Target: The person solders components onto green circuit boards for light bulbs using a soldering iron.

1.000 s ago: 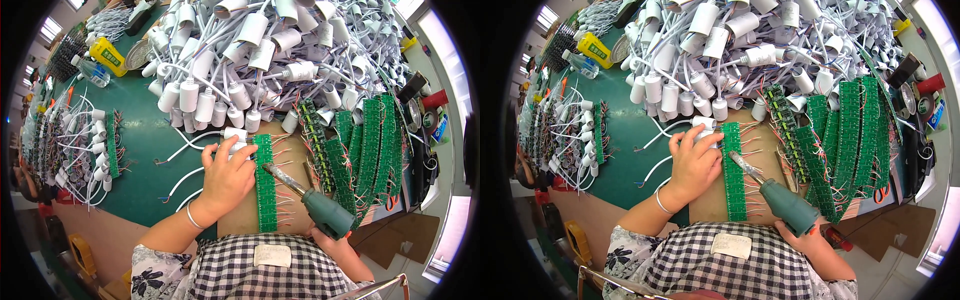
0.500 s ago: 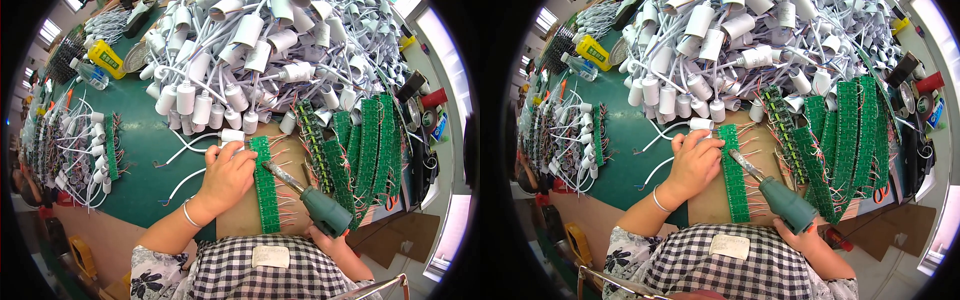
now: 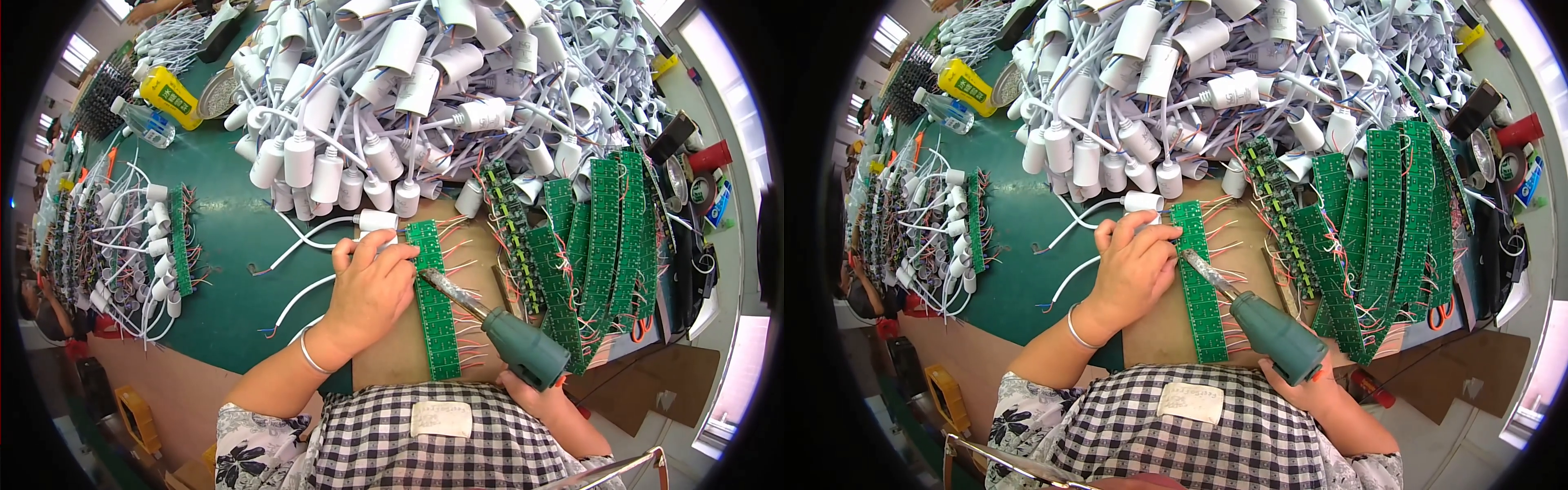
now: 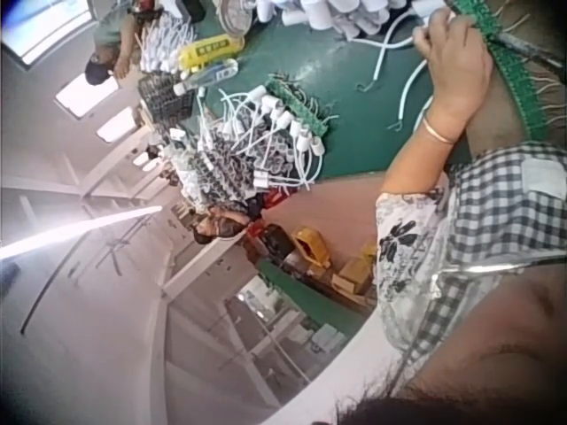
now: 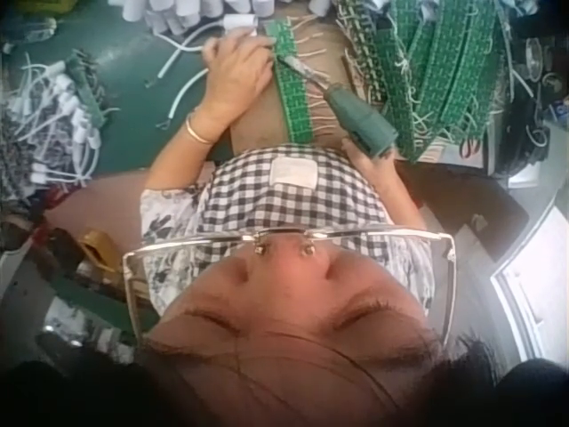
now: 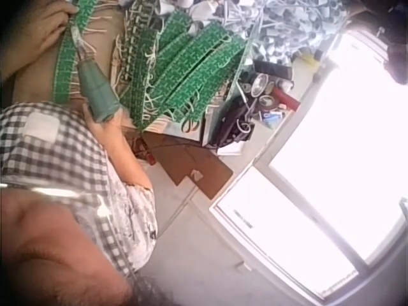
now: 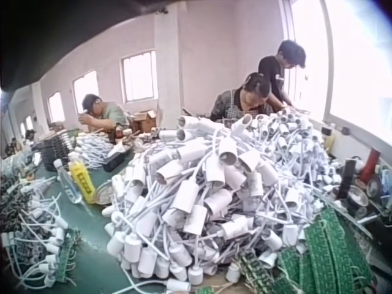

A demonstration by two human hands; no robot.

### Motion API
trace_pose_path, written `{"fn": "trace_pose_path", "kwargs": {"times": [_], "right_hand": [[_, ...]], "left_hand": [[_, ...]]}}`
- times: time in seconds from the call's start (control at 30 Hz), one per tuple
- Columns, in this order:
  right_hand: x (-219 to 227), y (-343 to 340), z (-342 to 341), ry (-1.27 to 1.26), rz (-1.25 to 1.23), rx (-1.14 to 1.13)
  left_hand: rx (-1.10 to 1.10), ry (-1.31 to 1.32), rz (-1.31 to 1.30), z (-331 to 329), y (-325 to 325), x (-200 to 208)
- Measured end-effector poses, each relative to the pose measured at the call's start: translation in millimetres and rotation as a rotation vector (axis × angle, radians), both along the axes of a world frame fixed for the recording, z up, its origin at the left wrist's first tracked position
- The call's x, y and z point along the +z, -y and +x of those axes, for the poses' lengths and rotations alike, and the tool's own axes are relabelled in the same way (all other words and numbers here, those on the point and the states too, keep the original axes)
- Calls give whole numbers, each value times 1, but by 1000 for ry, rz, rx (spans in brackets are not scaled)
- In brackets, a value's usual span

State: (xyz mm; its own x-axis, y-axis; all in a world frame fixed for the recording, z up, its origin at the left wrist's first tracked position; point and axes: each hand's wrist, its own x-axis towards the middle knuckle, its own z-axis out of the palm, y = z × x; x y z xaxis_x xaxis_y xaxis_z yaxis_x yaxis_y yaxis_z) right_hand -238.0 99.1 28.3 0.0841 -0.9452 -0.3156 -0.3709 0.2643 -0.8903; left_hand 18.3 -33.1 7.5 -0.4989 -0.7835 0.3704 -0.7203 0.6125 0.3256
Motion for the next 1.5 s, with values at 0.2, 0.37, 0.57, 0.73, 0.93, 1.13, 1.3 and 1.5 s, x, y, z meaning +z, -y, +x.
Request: {"fn": "trace_pose_path", "kwargs": {"times": [0.2, 0.37, 0.57, 0.73, 0.93, 1.13, 1.3, 1.5], "right_hand": [[5, 5, 2, -32, -56, 31], [6, 6, 0, -55, -108, 63], [2, -3, -5, 98, -56, 22], [-10, -5, -13, -88, -202, 162], [-3, -2, -1, 18, -63, -23], [0, 1, 2, 12, -68, -1], [-11, -6, -11, -29, -111, 82], [-2, 1, -1, 308, -134, -23]], "left_hand": [[1, 2, -4, 0, 0, 2], [5, -3, -8, 0, 0, 1], [2, -1, -5, -1, 0, 0], [4, -2, -12, -1, 0, 0], [0, -4, -1, -1, 0, 0], [0, -2, -6, 0, 0, -1], [0, 3, -12, -1, 0, -1], [10, -30, -5, -2, 0, -3]]}}
